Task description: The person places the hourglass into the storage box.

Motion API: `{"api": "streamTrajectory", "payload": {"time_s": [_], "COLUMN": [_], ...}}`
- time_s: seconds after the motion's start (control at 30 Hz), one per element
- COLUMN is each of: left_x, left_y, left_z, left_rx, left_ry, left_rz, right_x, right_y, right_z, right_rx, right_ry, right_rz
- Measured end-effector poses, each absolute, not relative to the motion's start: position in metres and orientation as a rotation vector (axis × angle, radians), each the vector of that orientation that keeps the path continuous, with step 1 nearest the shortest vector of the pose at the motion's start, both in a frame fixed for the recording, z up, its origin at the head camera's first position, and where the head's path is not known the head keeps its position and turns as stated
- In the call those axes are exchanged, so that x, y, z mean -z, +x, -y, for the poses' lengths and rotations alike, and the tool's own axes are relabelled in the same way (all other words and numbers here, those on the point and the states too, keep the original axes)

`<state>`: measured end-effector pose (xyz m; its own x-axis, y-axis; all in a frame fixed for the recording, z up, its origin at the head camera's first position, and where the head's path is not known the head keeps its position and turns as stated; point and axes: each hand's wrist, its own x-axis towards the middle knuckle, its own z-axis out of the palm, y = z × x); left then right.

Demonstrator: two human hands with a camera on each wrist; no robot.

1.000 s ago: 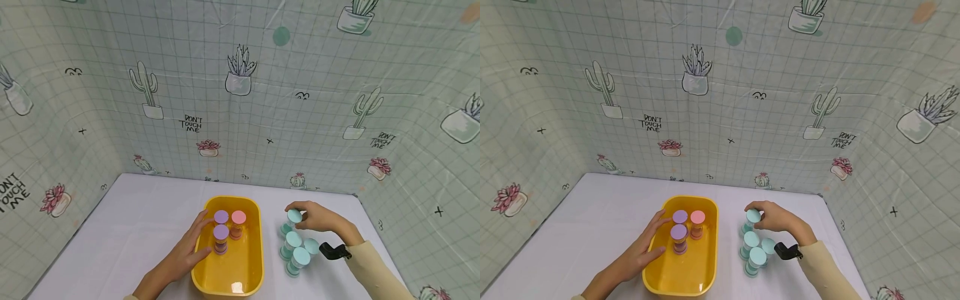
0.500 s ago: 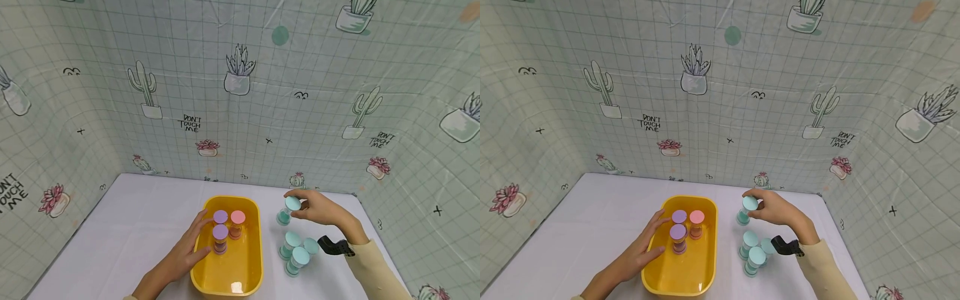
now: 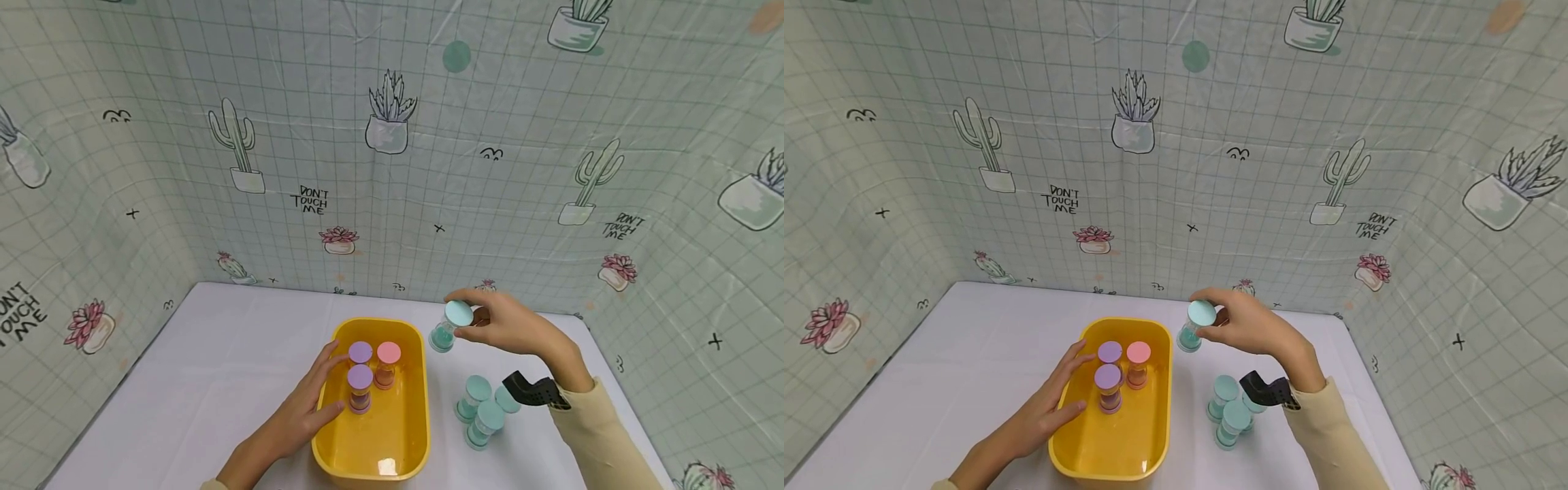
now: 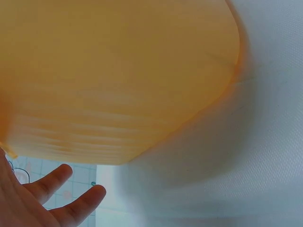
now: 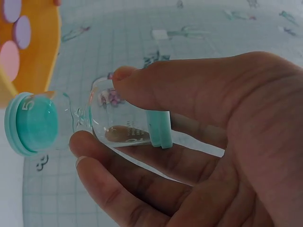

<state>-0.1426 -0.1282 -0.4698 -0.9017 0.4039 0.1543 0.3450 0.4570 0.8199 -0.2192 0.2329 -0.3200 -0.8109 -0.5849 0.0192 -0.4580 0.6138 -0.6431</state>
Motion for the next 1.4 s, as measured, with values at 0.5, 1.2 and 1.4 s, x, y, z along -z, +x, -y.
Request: {"api": "streamTrajectory", "payload": {"time_s": [0.5, 1.2, 1.4], "left_x": [0.47, 0.471, 0.47], "left_y": [-0.142, -0.141, -0.143], "left_z": [0.128, 0.129, 0.128], "left_rx": [-1.469, -1.496, -1.499], "left_ry": [0.695, 0.711, 0.726], "left_rz": [-2.618, -2.607, -2.598], "right_x": [0.306, 0.327, 0.332], "right_y": [-0.211, -0.213, -0.214], "right_z": [-0.185, -0.142, -0.135], "right_rx": [0.931, 0.769, 0.696], "right_ry": [-0.969, -1.059, -1.025], "right_rz": [-2.554, -2.412, -2.413]}}
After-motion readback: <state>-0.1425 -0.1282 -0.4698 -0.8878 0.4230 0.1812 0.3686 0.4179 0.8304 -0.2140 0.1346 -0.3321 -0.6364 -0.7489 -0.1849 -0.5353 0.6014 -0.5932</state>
